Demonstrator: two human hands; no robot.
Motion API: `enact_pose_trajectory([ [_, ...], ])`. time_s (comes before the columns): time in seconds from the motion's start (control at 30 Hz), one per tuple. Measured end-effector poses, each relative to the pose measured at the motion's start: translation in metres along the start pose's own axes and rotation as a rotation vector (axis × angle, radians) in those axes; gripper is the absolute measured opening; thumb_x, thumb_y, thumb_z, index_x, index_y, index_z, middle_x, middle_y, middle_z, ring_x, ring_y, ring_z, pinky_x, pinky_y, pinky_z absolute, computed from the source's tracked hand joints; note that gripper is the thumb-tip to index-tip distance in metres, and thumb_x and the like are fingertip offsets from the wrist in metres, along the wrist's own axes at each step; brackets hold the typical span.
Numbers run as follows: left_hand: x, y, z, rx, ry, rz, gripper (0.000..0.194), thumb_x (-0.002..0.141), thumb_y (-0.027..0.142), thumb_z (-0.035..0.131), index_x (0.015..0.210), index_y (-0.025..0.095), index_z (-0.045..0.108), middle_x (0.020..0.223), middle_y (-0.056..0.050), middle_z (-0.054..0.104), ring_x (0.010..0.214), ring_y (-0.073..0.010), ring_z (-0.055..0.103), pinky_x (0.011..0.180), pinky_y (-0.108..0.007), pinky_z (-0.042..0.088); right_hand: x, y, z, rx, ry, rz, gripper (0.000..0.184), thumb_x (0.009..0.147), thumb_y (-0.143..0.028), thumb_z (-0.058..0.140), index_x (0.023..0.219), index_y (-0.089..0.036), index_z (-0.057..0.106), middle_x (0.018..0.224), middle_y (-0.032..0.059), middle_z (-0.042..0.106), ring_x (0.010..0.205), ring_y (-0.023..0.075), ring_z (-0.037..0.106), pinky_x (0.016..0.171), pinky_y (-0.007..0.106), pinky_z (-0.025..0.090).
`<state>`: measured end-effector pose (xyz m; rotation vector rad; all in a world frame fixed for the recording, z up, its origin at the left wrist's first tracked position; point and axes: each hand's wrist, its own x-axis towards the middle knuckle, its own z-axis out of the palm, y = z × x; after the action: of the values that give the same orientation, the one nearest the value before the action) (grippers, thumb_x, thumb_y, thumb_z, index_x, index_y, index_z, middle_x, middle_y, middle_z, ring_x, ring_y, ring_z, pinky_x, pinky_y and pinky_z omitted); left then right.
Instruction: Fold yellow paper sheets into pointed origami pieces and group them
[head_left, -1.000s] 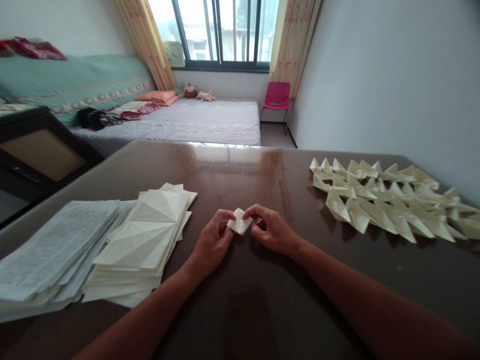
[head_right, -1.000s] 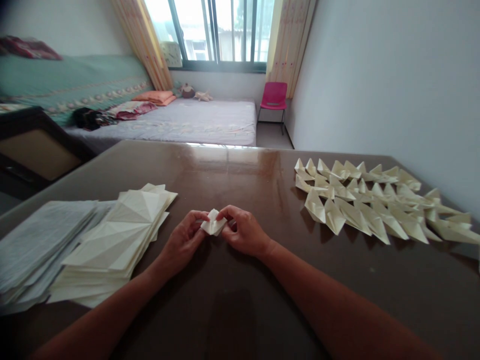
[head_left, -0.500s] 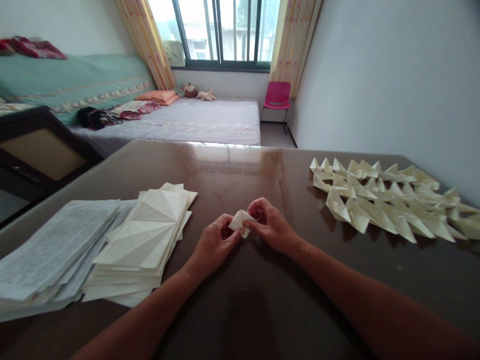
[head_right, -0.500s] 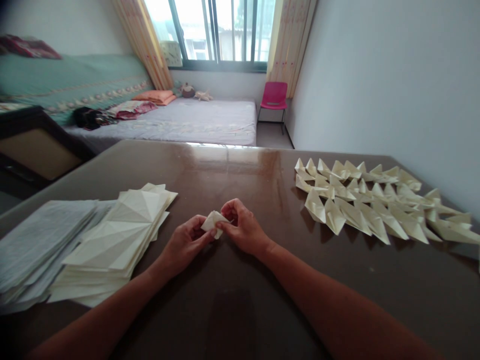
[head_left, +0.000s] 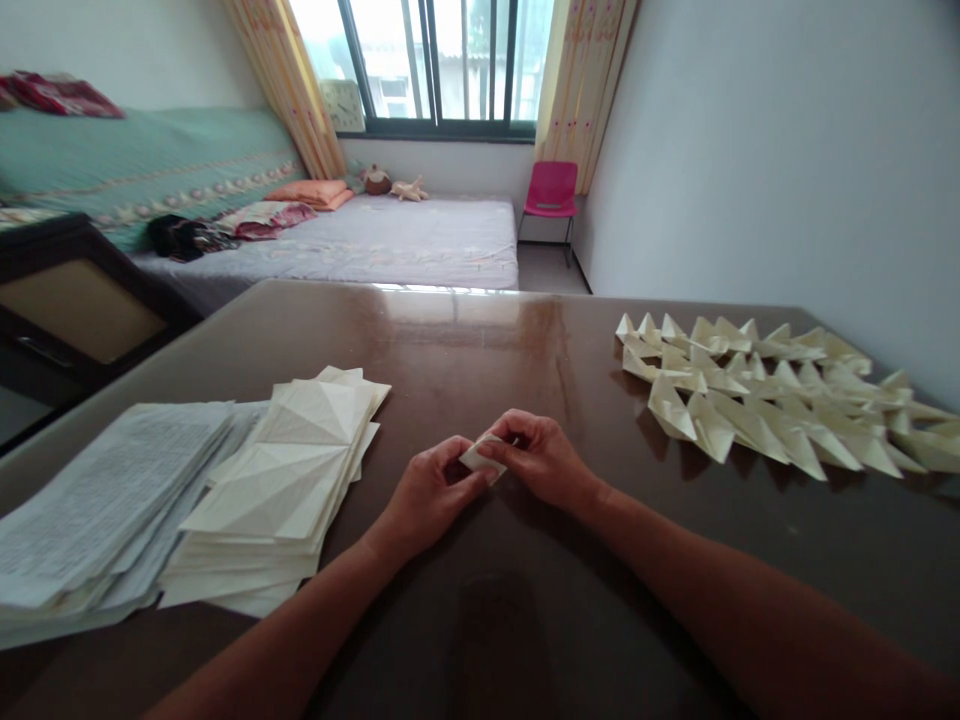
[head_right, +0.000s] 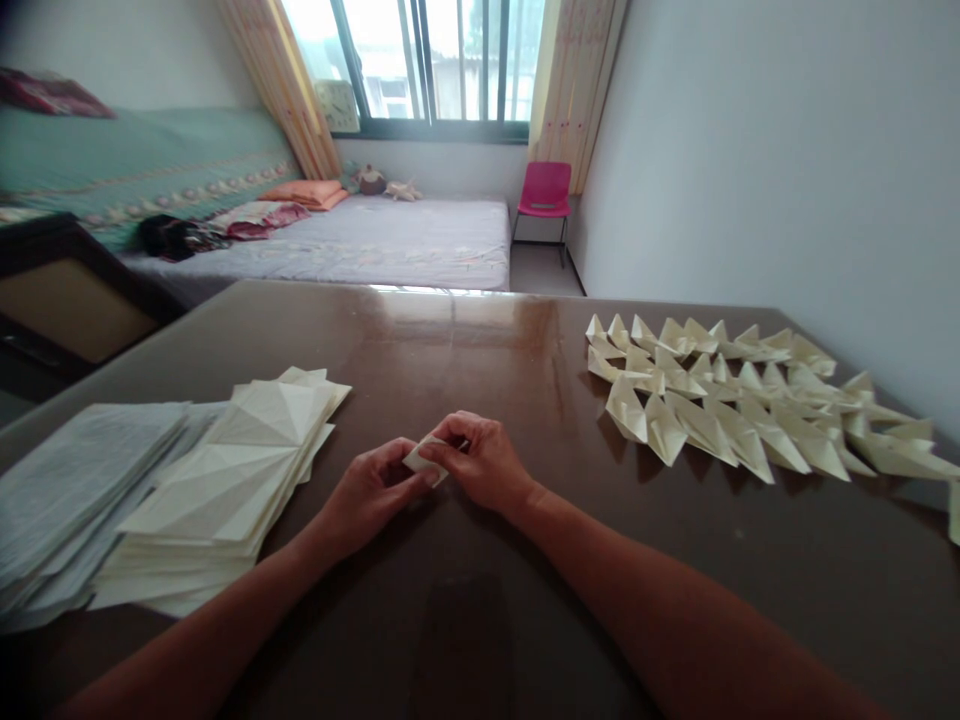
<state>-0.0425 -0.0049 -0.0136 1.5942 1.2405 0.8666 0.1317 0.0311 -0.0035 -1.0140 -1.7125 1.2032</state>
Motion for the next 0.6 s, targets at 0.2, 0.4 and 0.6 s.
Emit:
enact_pose_trajectory([
  [0.2, 0.000, 0.007, -0.003, -0.028, -0.019, -0.008, 0.021, 0.075, 0.033, 0.067, 0.075, 0.014, 0.059, 0.064, 0.004, 0.055, 0.059, -0.0085, 0.047, 0.055, -0.018, 0.038, 0.002, -0.001, 0.000, 0.137, -0.064, 0.055, 0.023, 0.076, -0.038, 0.069, 0.076, -0.014, 0.067, 0.070, 0.0016, 0.064, 0.065, 0.0117, 0.054, 0.061, 0.024, 0.043],
  [0.4, 0.000, 0.012, -0.005, -0.050, -0.101, -0.043, 0.016, 0.076, 0.027, 0.066, 0.072, 0.013, 0.059, 0.063, 0.004, 0.057, 0.059, -0.0084, 0.047, 0.054, -0.018, 0.036, 0.001, -0.001, -0.002, 0.050, -0.077, 0.002, 0.026, 0.081, -0.039, 0.064, 0.071, -0.015, 0.061, 0.065, -0.0014, 0.057, 0.061, 0.0094, 0.048, 0.056, 0.022, 0.037],
  [0.6, -0.003, 0.015, -0.003, -0.051, -0.117, -0.018, 0.014, 0.079, 0.027, 0.062, 0.075, 0.013, 0.061, 0.065, 0.001, 0.062, 0.061, -0.0110, 0.054, 0.058, -0.020, 0.041, -0.001, -0.007, 0.000, -0.071, -0.014, -0.088, 0.029, 0.082, -0.035, 0.063, 0.063, -0.016, 0.053, 0.063, -0.0023, 0.050, 0.060, 0.0092, 0.043, 0.055, 0.022, 0.034],
])
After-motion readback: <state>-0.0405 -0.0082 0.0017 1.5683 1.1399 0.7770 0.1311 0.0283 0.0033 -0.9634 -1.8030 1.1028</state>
